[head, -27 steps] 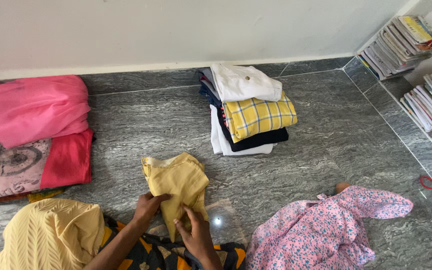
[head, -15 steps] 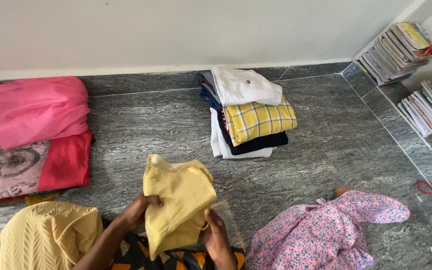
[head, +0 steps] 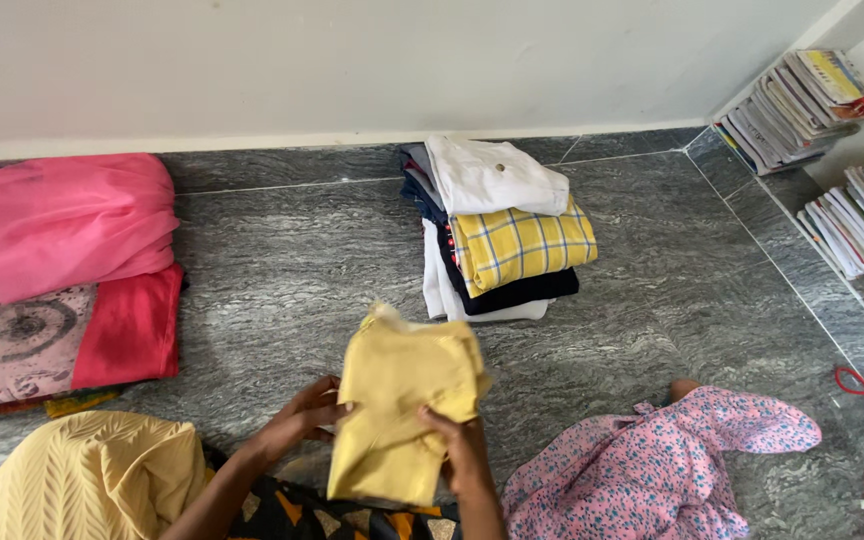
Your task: The person folds various garments including a yellow top, a polka-dotted dress, a pink t-shirt, and a blue garment, stacking them neatly on the floor.
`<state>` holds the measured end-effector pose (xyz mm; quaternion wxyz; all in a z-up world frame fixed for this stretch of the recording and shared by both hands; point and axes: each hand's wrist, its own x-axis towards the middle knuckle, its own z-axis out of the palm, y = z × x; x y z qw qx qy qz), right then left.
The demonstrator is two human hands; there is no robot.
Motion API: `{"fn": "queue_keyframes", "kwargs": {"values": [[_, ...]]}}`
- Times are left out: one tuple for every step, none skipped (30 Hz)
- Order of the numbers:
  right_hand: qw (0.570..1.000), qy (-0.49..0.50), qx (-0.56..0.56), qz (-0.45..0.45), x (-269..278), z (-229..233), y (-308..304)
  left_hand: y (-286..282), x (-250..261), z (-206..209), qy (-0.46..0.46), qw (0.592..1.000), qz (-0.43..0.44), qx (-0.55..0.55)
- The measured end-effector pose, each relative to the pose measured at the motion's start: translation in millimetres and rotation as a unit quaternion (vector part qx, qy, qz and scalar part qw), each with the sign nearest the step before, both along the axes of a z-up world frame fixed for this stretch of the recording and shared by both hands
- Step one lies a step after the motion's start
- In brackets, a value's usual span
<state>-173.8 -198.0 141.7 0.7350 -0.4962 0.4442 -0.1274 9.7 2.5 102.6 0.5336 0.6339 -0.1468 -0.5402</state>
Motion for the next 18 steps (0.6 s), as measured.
{"fn": "queue_keyframes", "kwargs": {"values": [[0.999, 0.008, -0.027, -0.025, 7, 15, -20, -1, 0, 7, 0.018, 1.000, 0.016, -0.015], [0.995, -0.057, -0.058, -0.059, 14, 32, -41, -3, 2, 14, 0.035, 0.998, 0.033, -0.030], [0.989, -0.106, -0.082, -0.068, 24, 50, -67, -4, 3, 19, 0.052, 0.996, 0.050, -0.045], [0.977, -0.163, -0.084, -0.109, 36, 66, -91, -4, 5, 23, 0.049, 0.996, 0.063, -0.042], [0.963, -0.219, -0.072, -0.142, 48, 81, -115, -3, 6, 24, 0.046, 0.995, 0.075, -0.039], [0.951, -0.243, -0.085, -0.170, 60, 94, -138, -2, 9, 23, 0.042, 0.994, 0.089, -0.036], [0.938, -0.281, -0.074, -0.189, 74, 104, -160, -2, 12, 19, 0.048, 0.993, 0.102, -0.028], [0.923, -0.318, -0.063, -0.207, 88, 111, -182, -4, 14, 13, 0.054, 0.992, 0.116, -0.020], [0.921, -0.339, -0.042, -0.190, 102, 117, -203, -5, 16, 5, 0.060, 0.990, 0.130, -0.013], [0.917, -0.358, -0.020, -0.173, 116, 118, -221, -5, 17, -5, 0.052, 0.990, 0.132, 0.005], [0.913, -0.376, 0.002, -0.157, 126, 115, -235, -6, 19, -17, 0.044, 0.990, 0.133, 0.022], [0.951, -0.275, 0.013, -0.138, 132, 107, -244, -6, 19, -28, 0.038, 0.989, 0.135, 0.040], [0.978, -0.170, 0.024, -0.117, 137, 99, -251, -7, 18, -39, 0.041, 0.988, 0.136, 0.056], [0.993, -0.064, 0.035, -0.092, 143, 92, -256, -9, 20, -49, 0.044, 0.987, 0.138, 0.072], [0.995, -0.030, 0.009, -0.096, 145, 86, -260, -11, 21, -58, 0.046, 0.985, 0.139, 0.088], [0.995, 0.005, -0.016, -0.100, 144, 81, -262, -13, 21, -65, 0.042, 0.987, 0.133, 0.077], [0.993, 0.041, -0.042, -0.103, 144, 78, -261, -15, 20, -70, 0.037, 0.989, 0.126, 0.065], [0.973, 0.098, -0.141, -0.155, 143, 77, -260, -17, 20, -73, 0.033, 0.991, 0.120, 0.054]]}}
